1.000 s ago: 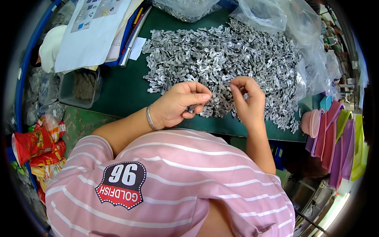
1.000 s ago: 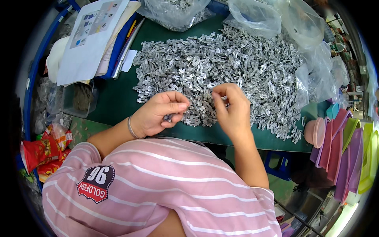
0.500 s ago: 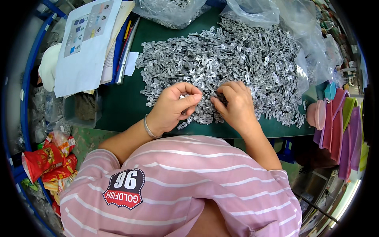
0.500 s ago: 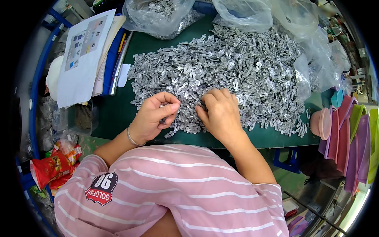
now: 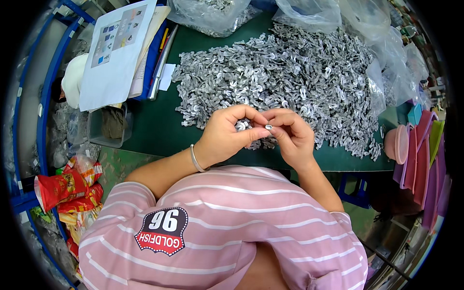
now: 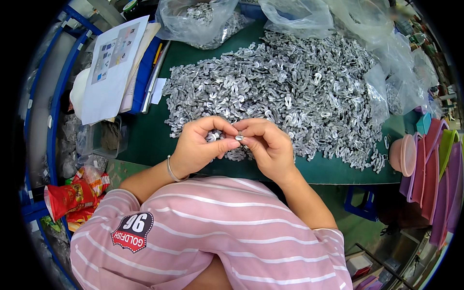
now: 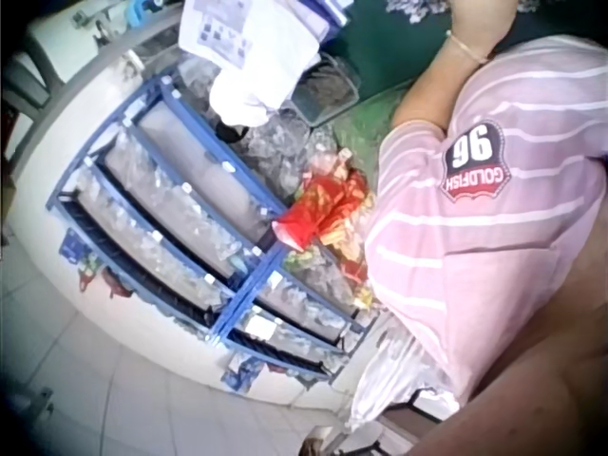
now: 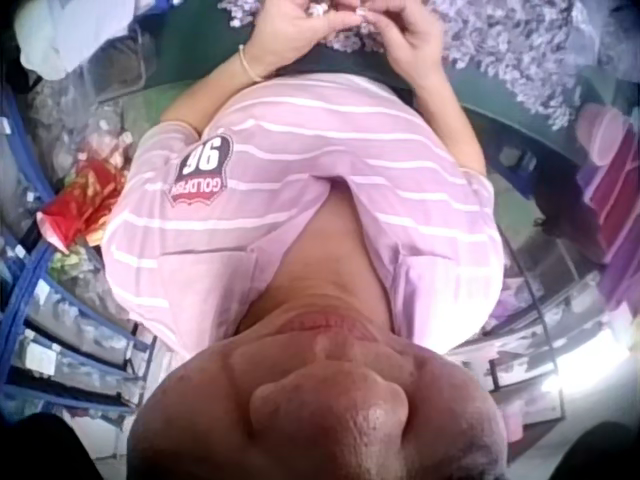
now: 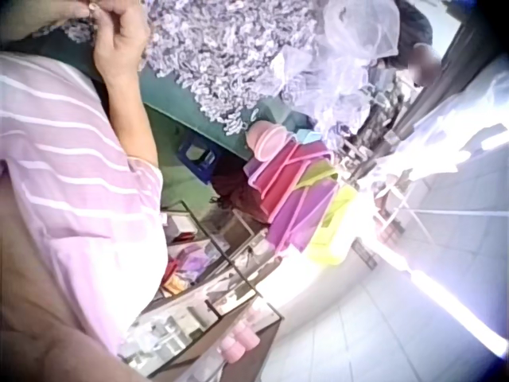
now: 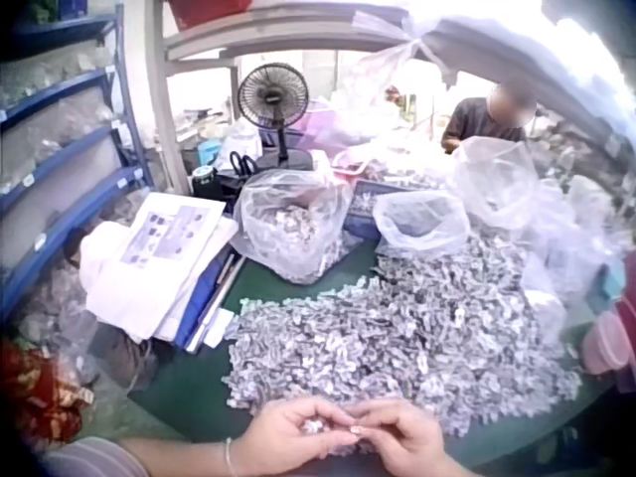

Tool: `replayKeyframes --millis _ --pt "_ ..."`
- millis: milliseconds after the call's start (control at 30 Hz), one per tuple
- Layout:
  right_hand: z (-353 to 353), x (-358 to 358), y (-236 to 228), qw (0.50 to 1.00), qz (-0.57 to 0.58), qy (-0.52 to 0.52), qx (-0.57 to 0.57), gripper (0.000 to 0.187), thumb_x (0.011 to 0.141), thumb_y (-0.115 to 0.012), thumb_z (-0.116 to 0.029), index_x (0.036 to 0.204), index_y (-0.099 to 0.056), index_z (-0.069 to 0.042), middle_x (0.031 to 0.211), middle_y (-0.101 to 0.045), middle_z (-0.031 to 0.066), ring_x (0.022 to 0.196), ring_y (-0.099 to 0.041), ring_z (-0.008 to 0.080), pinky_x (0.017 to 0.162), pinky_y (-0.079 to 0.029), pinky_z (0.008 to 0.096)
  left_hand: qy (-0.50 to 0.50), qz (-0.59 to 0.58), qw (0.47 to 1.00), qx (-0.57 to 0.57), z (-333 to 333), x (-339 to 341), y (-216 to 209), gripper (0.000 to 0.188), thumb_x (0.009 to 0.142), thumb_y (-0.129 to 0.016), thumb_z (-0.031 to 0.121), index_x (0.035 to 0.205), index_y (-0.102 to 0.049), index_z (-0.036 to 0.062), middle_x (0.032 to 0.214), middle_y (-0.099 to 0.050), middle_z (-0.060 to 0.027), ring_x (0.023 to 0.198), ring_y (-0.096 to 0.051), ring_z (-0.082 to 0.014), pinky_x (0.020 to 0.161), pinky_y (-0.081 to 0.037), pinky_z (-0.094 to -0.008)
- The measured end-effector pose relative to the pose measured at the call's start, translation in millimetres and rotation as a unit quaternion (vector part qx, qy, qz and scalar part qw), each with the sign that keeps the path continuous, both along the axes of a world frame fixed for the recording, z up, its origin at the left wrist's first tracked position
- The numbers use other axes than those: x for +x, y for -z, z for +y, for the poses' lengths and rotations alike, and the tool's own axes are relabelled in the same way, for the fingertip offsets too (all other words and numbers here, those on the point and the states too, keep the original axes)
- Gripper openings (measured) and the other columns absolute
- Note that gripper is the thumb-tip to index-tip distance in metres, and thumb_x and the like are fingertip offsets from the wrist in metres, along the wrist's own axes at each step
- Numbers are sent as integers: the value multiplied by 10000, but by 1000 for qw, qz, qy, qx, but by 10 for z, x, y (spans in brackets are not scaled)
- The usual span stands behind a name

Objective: The person picks up metal clips from a large pile on a desk, turns them over by hand, and sets them back down.

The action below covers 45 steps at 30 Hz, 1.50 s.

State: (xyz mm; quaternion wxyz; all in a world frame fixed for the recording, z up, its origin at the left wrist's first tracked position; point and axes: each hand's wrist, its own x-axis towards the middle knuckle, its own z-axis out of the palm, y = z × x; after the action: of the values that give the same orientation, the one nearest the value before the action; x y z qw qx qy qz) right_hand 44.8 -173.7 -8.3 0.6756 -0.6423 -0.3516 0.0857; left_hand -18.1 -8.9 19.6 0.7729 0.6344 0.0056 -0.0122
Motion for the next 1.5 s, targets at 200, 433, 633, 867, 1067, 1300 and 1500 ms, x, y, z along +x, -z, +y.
replayKeyframes --millis 200,433,633,867,1067,1300,1500 --pt "-57 12 -22 997 -13 56 43 233 706 -626 119 863 -499 3 952 -542 133 824 -550 155 679 -478 256 -9 92 994 -56 -16 52 16 126 800 -629 75 888 -579 -1 633 -544 -21 488 -463 -52 412 -348 -168" --pt "-47 -1 -41 991 33 39 128 380 706 -607 151 966 -397 -29 940 -526 139 815 -547 155 716 -482 261 23 206 965 -162 -48 162 147 154 815 -612 79 928 -562 -12 686 -543 -36 497 -461 -66 392 -324 -173" --pt "-88 -58 -178 995 -42 74 56 203 722 -600 114 880 -521 14 903 -582 143 740 -566 161 634 -474 253 63 271 922 -268 -107 247 57 238 892 -493 217 941 -566 -4 713 -575 -51 515 -504 -96 395 -352 -181" --pt "-271 -6 -193 941 -196 106 -253 160 664 -686 -16 788 -585 -19 798 -561 90 693 -537 250 610 -435 319 121 186 881 -418 260 173 168 204 917 -389 210 889 -478 28 852 -463 -92 652 -441 -106 390 -323 -168" --pt "-149 -38 -130 903 -264 73 -332 131 669 -679 -34 767 -592 -39 752 -545 76 726 -538 272 628 -435 347 57 185 919 -344 309 63 127 123 815 -439 78 907 -492 17 853 -480 -103 646 -448 -106 399 -330 -167" --pt "-48 -94 -181 973 207 74 -75 84 769 -605 48 839 -597 3 804 -618 71 746 -598 144 623 -474 234 18 179 973 -146 164 47 96 216 796 -607 50 999 -546 7 778 -547 -17 541 -449 -37 410 -318 -146" --pt "-14 -102 30 978 205 -18 36 136 749 -591 109 874 -592 58 906 -620 144 819 -606 167 732 -502 256 18 -92 992 83 157 83 169 122 735 -675 45 846 -642 6 790 -609 -47 718 -560 -106 637 -441 -215"
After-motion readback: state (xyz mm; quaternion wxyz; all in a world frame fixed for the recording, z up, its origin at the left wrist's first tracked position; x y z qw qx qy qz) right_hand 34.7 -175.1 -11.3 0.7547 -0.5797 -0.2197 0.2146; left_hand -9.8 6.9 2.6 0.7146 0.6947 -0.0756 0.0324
